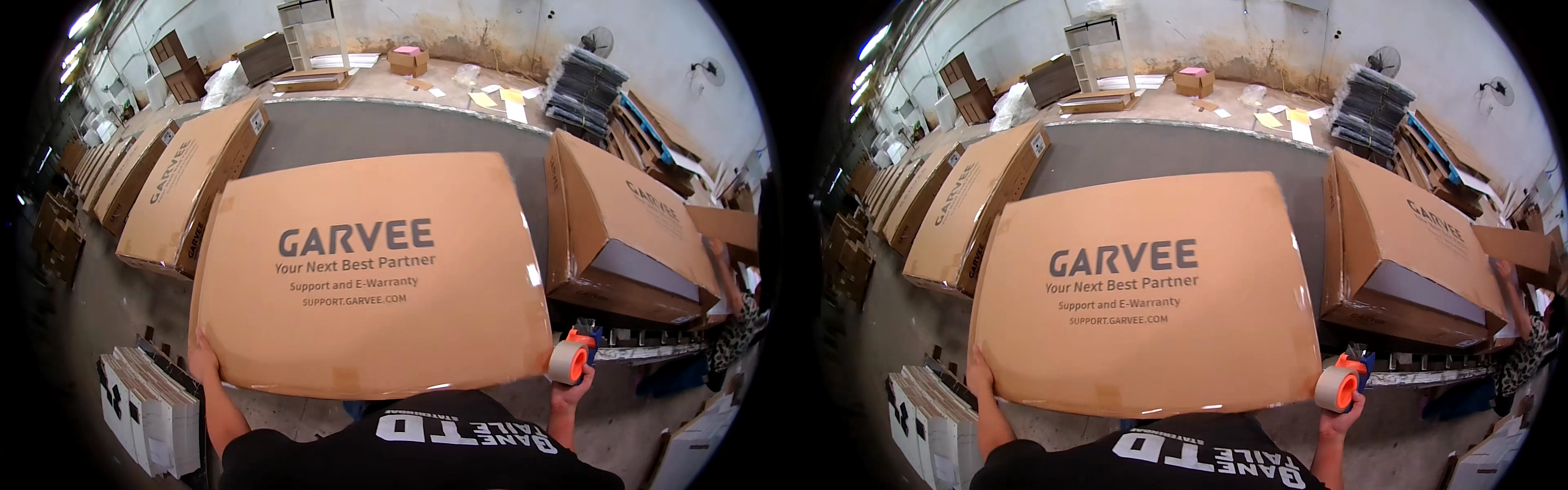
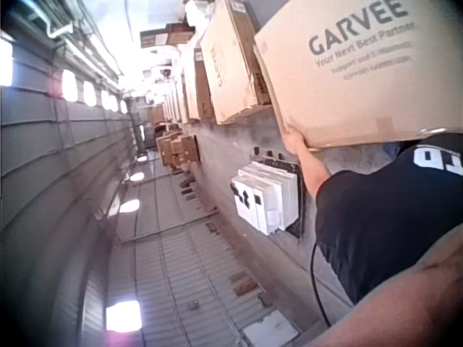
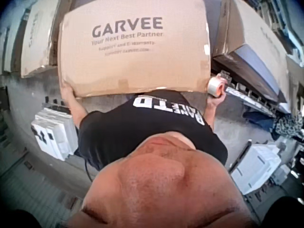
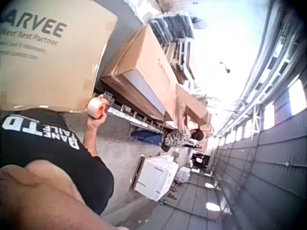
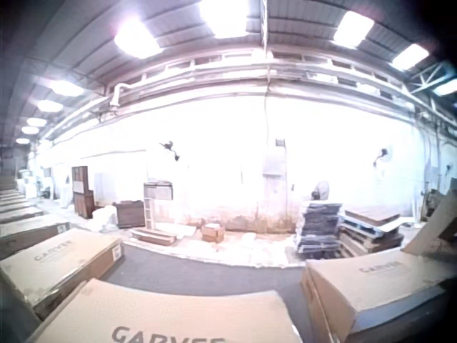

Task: The person uses a handheld tape dispenser to seal the seams of large cardboard boxes on a conveyor belt. They apply tape along the top and side edges of each box, pressing it down to secure the flaps. The boxes are branded with the name 'GARVEE' and move along the belt as the person works.

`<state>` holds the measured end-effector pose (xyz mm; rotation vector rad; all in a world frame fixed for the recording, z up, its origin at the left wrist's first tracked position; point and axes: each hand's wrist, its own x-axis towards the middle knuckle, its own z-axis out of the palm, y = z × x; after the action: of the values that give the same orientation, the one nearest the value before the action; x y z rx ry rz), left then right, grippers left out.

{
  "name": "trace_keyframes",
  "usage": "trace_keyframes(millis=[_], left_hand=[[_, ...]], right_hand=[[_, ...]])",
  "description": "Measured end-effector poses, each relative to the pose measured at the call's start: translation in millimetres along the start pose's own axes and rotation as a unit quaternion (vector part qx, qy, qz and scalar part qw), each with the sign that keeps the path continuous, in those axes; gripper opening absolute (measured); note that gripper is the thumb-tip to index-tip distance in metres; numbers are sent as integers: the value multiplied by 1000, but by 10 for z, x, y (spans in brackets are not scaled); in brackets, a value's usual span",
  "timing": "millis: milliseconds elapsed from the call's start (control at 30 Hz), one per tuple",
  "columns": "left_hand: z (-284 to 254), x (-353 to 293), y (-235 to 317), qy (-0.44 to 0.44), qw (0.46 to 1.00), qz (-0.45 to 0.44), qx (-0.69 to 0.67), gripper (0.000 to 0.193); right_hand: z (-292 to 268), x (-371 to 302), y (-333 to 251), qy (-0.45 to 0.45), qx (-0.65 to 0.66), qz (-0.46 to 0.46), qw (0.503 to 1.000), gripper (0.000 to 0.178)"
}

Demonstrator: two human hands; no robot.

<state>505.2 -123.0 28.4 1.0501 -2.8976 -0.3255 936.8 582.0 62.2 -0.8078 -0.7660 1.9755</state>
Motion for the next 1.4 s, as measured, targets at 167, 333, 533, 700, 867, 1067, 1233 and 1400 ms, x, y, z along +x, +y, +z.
trace_keyframes(millis=[167, 333, 533, 700, 867, 1067, 1233, 1400], left_hand=[[-432, -710, -429, -1, 999, -44, 22, 103], [-622, -1000, -558, -32, 994, -102, 27, 106], [-697, -1624, -251, -83, 989, -86, 93, 113], [-447, -1746, -582, -234, 967, -63, 83, 115], [-372, -2757, -556, -284, 957, 13, -48, 94], [-531, -3697, 322, -517, 826, -67, -214, 71], [-207, -4373, 837, -483, 822, -34, -300, 68], [-244, -4531, 1534, -507, 757, 105, -397, 65]], right_hand=[[448, 242, 59, -40, -45, -118, 991, 62], [1193, 478, 618, 2, -36, -266, 963, 72], [1728, 1299, 882, -6, -162, -488, 857, 80], [2185, 2365, 839, -54, -216, -467, 856, 71], [2712, 3581, 1156, -80, -305, -460, 830, 60], [3714, 4552, 1013, -158, -153, -237, 946, 43], [3714, 3089, 524, -323, 14, 97, 941, 47], [2923, 1868, 363, -394, 12, 230, 890, 50]])
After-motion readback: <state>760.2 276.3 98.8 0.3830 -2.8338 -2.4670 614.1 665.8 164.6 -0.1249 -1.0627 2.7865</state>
